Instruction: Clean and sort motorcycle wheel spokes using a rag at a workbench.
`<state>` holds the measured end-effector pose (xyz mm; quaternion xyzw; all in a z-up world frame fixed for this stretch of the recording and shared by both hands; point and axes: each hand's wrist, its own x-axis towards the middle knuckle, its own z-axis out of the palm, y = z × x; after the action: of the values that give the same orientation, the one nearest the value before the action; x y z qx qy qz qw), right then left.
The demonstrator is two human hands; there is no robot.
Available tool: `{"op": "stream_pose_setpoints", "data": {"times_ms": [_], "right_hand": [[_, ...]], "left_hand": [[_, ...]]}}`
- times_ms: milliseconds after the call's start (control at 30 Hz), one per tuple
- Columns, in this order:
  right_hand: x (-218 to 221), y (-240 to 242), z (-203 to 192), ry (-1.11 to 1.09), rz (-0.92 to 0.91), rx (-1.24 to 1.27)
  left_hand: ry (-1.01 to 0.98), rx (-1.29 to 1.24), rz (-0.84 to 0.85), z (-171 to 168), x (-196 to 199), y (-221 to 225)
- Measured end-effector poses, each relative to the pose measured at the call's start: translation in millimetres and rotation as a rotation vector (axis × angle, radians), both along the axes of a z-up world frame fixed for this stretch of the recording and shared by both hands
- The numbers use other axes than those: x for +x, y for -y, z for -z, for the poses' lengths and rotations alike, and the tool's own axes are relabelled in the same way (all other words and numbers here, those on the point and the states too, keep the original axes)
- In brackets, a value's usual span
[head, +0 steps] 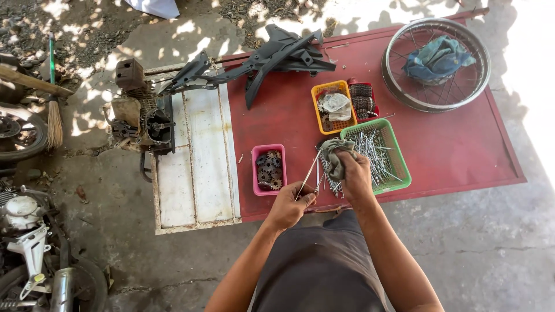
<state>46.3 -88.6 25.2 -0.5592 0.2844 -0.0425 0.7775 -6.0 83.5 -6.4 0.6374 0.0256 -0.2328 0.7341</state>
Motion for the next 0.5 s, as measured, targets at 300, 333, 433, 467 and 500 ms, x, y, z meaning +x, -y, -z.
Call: {"op": "stream_pose_setpoints", "data": {"times_ms": [300, 333, 433, 467, 500], "right_hand": [[-45.1, -36.2, -7.4, 0.006, -0.389, -0.265], [-44.9, -35.0, -12.6, 0.007, -0.391, -0.269], [-40.6, -21.3, -22.1, 0.026, -0.411, -0.299], [-37.0, -14.1, -20.5, 0.044, -0.4, -0.295], [-33.3, -6.4, -19.2, 0.061, -0.39, -0.29]], "left_hand": [[0.093, -0.003, -0.189, -21.5, 17.2, 12.1], [0.095, -0.007, -0.19, -21.6, 15.4, 13.7], [0.145, 0.029, -0.189, -19.0, 11.3, 27.5], [0.136, 0.072, -0.19, -16.3, 10.5, 33.5], [0.127, 0.114, -0.191, -13.8, 9.7, 40.2]]}}
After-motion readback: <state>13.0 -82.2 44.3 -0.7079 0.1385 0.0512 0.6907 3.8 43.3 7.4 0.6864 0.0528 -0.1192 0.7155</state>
